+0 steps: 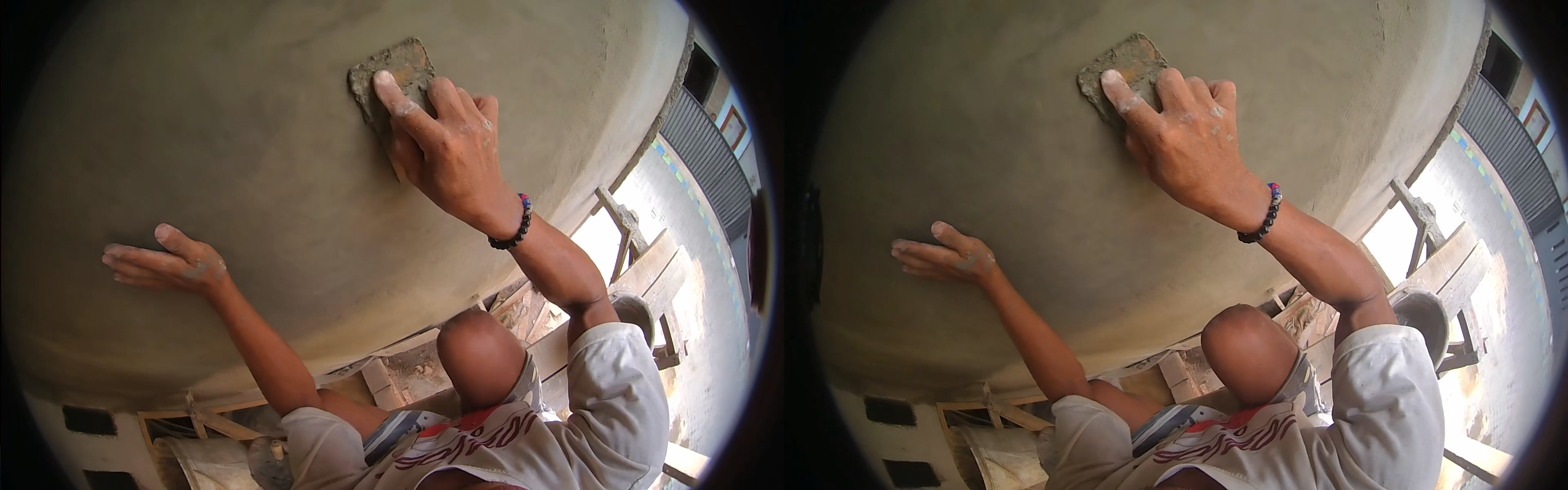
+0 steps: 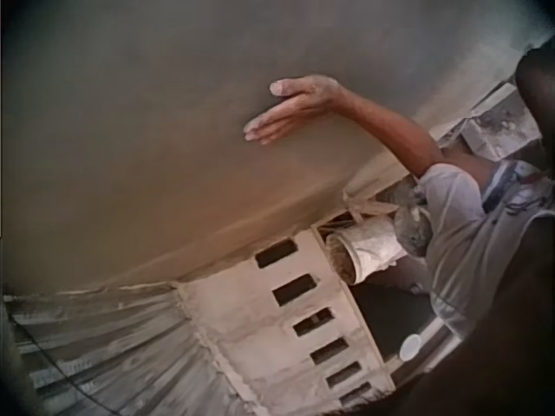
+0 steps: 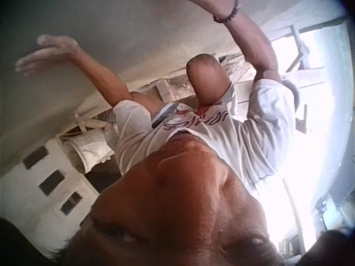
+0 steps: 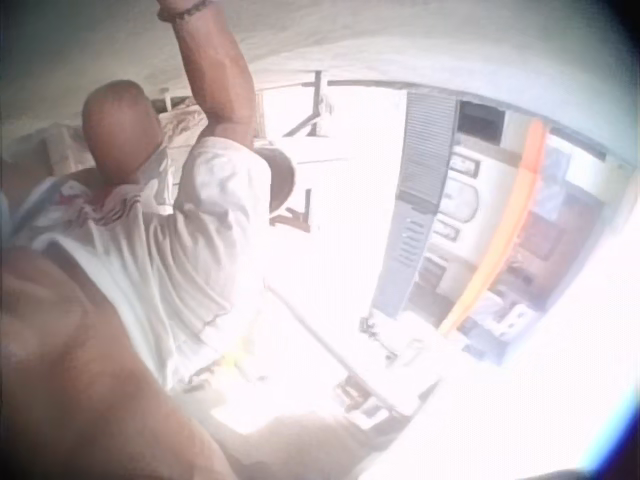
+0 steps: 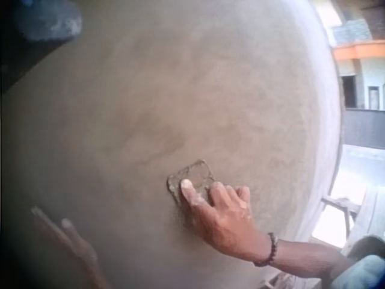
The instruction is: The person smooths a newly applied layer of plaster on a wall and ceiling using a hand trowel, occasionally picking up more material from a bucket.
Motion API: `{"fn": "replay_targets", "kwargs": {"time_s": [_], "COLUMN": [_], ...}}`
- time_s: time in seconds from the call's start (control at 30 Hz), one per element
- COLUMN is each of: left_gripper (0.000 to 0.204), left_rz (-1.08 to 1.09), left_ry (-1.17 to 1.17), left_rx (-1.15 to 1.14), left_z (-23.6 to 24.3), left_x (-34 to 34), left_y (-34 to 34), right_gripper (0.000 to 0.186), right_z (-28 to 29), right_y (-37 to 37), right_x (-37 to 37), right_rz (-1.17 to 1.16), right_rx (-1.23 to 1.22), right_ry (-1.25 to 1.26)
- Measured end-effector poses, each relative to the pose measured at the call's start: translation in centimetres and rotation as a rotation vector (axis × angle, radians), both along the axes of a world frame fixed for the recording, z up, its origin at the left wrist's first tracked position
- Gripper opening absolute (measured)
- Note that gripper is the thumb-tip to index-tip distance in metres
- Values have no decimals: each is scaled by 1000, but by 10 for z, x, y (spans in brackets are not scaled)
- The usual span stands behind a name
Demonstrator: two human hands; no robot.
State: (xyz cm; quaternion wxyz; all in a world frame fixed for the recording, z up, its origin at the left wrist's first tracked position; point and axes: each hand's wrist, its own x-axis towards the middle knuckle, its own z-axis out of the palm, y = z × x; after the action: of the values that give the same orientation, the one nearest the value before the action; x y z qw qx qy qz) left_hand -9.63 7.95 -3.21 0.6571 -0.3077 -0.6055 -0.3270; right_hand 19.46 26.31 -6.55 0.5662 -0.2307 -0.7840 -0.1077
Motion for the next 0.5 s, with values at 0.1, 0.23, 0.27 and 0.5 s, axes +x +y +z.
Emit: {"fn": "replay_targets", "kwargs": {"time_s": [0.1, 0.23, 0.27, 0.5], "left_gripper": [70, 70, 70, 69], "left_rz": [17, 6, -20, -66], "left_ry": [31, 75, 78, 45], "left_rx": [-9, -32, -30, -9], "left_z": [2, 1, 1, -5], "left_x": [1, -3, -3, -7], "left_y": [-1, -3, 0, 4], "right_gripper": [60, 59, 58, 56], "right_z": [-12, -38, -35, -7], "right_y": [2, -1, 0, -22], "right_x": [7, 16, 17, -20], "right_rz": [17, 19, 13, 46], "right_rx": [21, -28, -35, 14], "right_ry": [-17, -54, -39, 7]}}
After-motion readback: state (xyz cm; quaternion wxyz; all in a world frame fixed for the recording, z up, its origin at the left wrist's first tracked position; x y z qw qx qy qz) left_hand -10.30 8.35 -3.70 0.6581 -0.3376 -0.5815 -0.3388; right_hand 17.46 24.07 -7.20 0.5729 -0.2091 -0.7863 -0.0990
